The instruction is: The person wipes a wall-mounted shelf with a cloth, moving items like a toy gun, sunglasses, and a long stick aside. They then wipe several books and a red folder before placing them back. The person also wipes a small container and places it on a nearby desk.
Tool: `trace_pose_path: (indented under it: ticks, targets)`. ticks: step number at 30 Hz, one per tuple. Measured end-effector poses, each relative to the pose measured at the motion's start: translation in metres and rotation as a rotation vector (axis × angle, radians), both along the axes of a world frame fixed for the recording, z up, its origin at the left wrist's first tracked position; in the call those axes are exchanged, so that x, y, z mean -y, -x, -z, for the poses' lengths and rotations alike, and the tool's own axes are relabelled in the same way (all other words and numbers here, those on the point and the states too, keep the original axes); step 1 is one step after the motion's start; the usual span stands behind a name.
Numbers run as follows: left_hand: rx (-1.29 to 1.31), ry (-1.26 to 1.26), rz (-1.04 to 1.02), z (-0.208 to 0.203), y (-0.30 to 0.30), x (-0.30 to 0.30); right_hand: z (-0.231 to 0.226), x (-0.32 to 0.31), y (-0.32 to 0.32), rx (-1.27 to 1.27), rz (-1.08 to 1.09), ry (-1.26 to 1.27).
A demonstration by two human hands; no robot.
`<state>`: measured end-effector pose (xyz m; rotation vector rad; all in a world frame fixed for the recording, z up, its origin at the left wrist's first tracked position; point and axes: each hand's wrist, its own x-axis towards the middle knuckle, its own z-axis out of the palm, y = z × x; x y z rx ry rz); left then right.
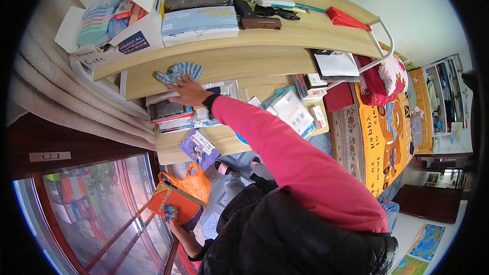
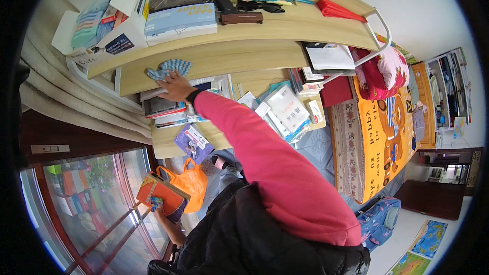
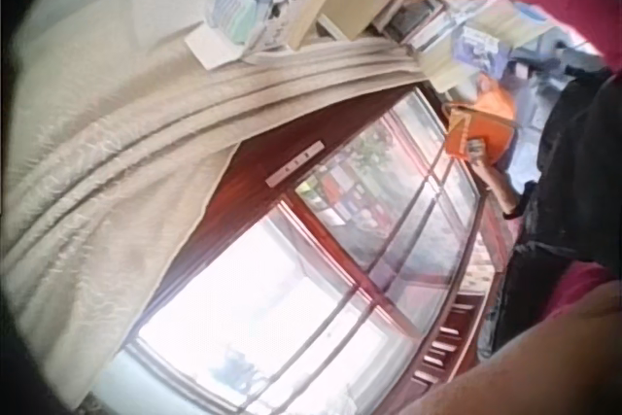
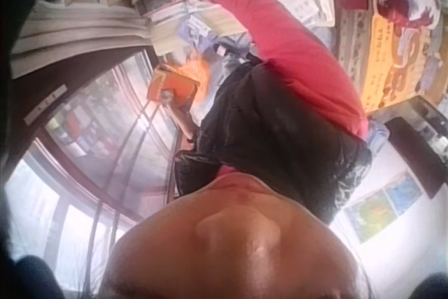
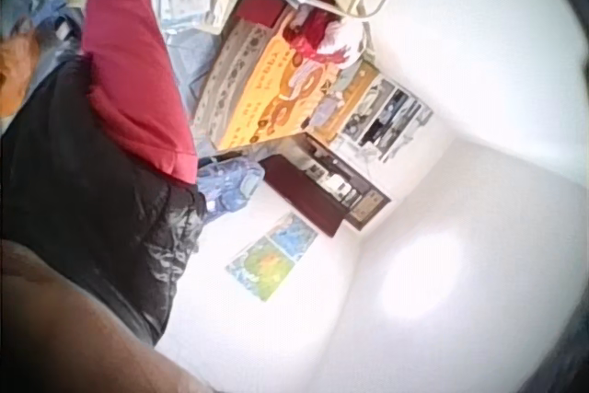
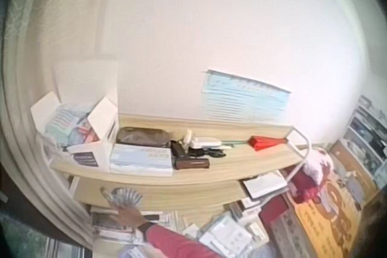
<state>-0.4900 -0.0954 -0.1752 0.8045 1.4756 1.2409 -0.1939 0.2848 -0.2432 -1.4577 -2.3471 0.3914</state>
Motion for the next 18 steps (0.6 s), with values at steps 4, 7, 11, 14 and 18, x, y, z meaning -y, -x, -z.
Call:
trace_pose_path:
  ticks: [4,7,11,14,18]
  targets:
    - [-0.187,-0.061,0.135,-0.010,-0.019,-0.005,0.009,0.033,-0.118,0.122,0.193,-0.206]
    - [-0.102,-0.057,0.113,-0.019,-0.042,-0.012,0.012,0.067,-0.214,0.243,0.435,-0.160]
    - [0.280,-0.008,0.016,-0.033,-0.077,-0.022,0.006,0.134,-0.311,0.189,0.660,-0.071]
    - [0.142,-0.021,0.071,-0.046,-0.117,-0.016,0.006,0.181,-0.355,0.228,0.699,-0.121]
    - [0.474,0.030,0.016,-0.063,-0.183,-0.002,0.016,0.251,-0.407,-0.061,0.853,-0.220]
